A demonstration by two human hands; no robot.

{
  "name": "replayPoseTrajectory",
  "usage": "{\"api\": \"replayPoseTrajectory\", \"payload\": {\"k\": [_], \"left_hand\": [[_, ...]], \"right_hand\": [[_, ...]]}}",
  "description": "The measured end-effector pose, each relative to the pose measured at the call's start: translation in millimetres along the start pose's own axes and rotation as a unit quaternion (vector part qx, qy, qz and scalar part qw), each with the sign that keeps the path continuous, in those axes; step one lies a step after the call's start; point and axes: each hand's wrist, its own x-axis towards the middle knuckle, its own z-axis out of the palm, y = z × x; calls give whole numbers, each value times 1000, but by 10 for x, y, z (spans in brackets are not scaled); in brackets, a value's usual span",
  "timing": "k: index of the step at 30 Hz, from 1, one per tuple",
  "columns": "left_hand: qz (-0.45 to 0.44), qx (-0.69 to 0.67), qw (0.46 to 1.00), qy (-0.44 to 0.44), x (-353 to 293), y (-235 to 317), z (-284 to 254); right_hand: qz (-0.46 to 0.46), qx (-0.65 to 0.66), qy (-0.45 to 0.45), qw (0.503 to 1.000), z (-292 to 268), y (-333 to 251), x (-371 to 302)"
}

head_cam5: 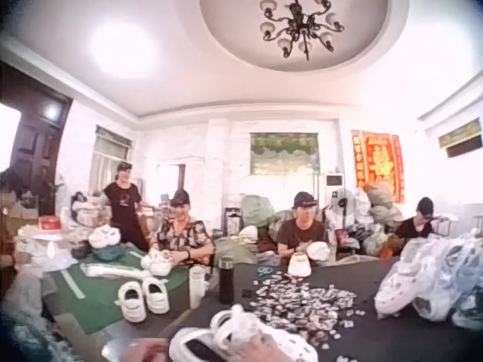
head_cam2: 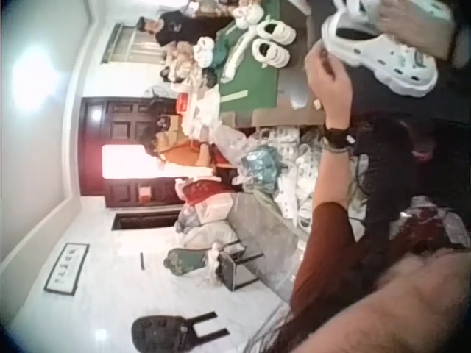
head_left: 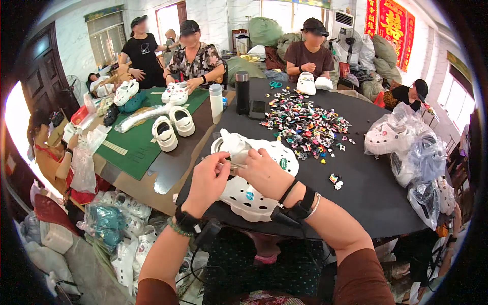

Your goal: Insert decorative charms into the holes of foam clogs.

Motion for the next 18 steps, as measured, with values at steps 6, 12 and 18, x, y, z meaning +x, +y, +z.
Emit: {"api": "replayPoseTrajectory", "payload": {"k": [6,12,18], "left_hand": [[35,43,998,-10,172,-242,345],[108,222,969,-4,348,-263,553],[-50,268,958,-93,470,-169,673]], "right_hand": [[9,250,64,966,259,331,-229],[353,331,269,833,452,896,-754],[455,323,135,819,889,1167,-1001]]}}
